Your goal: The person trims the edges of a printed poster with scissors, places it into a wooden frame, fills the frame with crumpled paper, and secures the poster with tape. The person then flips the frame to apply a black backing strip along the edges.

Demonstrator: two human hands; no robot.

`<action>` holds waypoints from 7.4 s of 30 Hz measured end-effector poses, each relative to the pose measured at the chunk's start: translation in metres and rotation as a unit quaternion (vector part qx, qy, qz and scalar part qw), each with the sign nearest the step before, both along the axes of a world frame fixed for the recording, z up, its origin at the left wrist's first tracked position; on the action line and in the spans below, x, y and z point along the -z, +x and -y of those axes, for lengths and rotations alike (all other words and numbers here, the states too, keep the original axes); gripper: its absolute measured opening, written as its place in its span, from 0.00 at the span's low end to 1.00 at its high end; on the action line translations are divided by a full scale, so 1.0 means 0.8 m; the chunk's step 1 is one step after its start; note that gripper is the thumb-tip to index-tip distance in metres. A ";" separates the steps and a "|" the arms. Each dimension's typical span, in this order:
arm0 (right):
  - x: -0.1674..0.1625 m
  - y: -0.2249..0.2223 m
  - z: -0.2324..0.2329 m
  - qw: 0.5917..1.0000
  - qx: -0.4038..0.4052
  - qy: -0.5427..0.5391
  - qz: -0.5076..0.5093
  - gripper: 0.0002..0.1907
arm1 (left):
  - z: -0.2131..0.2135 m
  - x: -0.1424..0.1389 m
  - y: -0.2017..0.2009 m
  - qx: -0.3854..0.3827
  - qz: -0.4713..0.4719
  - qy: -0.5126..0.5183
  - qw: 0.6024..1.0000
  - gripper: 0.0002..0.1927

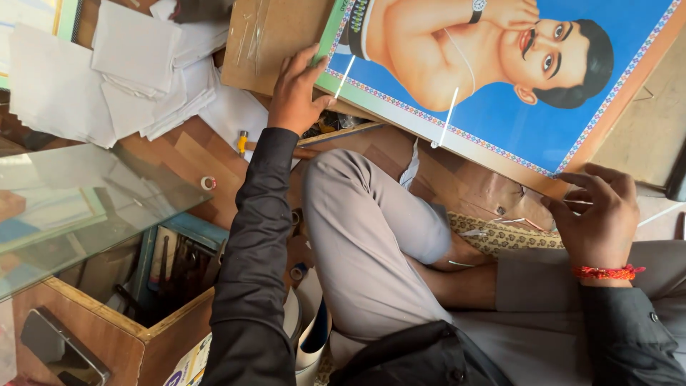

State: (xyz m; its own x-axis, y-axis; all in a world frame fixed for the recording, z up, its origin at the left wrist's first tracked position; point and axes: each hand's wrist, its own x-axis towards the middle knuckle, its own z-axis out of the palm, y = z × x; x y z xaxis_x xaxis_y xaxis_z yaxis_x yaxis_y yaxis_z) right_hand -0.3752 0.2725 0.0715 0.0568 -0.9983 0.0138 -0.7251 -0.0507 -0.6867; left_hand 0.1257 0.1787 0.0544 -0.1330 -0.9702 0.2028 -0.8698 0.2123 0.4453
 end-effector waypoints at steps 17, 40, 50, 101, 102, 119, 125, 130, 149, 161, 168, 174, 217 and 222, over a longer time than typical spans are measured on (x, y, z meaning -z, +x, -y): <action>0.044 -0.020 0.012 0.955 0.054 0.183 0.227 0.31 | 0.041 0.081 0.077 -0.173 -0.393 0.148 0.891 0.07; 0.052 -0.024 0.018 0.947 0.061 0.172 0.264 0.28 | 0.034 0.062 0.066 -0.134 -0.300 0.093 0.940 0.08; -0.023 0.028 0.008 0.984 0.006 -0.086 -0.155 0.31 | 0.029 0.046 0.052 -0.031 -0.208 0.009 0.978 0.20; 0.001 -0.024 0.009 0.996 0.045 0.034 0.072 0.25 | 0.011 0.025 0.035 0.058 -0.083 0.076 0.992 0.37; 0.002 -0.025 0.009 0.995 0.045 0.037 0.078 0.25 | 0.011 0.026 0.034 0.056 -0.091 0.077 0.991 0.36; 0.010 -0.021 0.010 0.996 0.043 0.022 0.074 0.23 | 0.007 0.030 0.037 0.039 -0.068 0.056 0.995 0.40; 0.007 -0.019 0.010 0.997 0.047 0.019 0.062 0.24 | 0.005 0.029 0.033 0.054 -0.071 0.044 0.995 0.37; -0.001 -0.016 0.013 0.997 0.050 0.022 0.052 0.29 | 0.001 0.013 0.020 0.031 -0.059 0.061 0.996 0.39; -0.013 -0.015 0.010 0.979 -0.034 -0.043 -0.195 0.23 | 0.008 -0.008 -0.007 0.068 0.053 -0.014 0.996 0.28; -0.004 -0.014 0.012 0.991 -0.022 -0.059 -0.122 0.24 | 0.011 0.005 0.012 0.065 0.039 -0.031 0.997 0.24; 0.000 0.002 0.003 1.000 0.005 -0.013 -0.023 0.21 | 0.015 0.007 0.027 0.032 -0.059 0.004 0.998 0.26; 0.007 0.016 -0.001 0.998 -0.007 -0.045 -0.041 0.19 | 0.032 0.010 0.038 0.040 -0.042 0.025 0.998 0.28; 0.013 0.131 0.209 0.914 -0.275 -0.082 -0.286 0.57 | -0.096 0.048 -0.315 -0.030 -0.033 0.044 0.998 0.09; 0.004 0.132 0.205 0.922 -0.260 -0.062 -0.280 0.57 | -0.166 0.030 -0.347 0.235 -0.052 0.086 0.967 0.09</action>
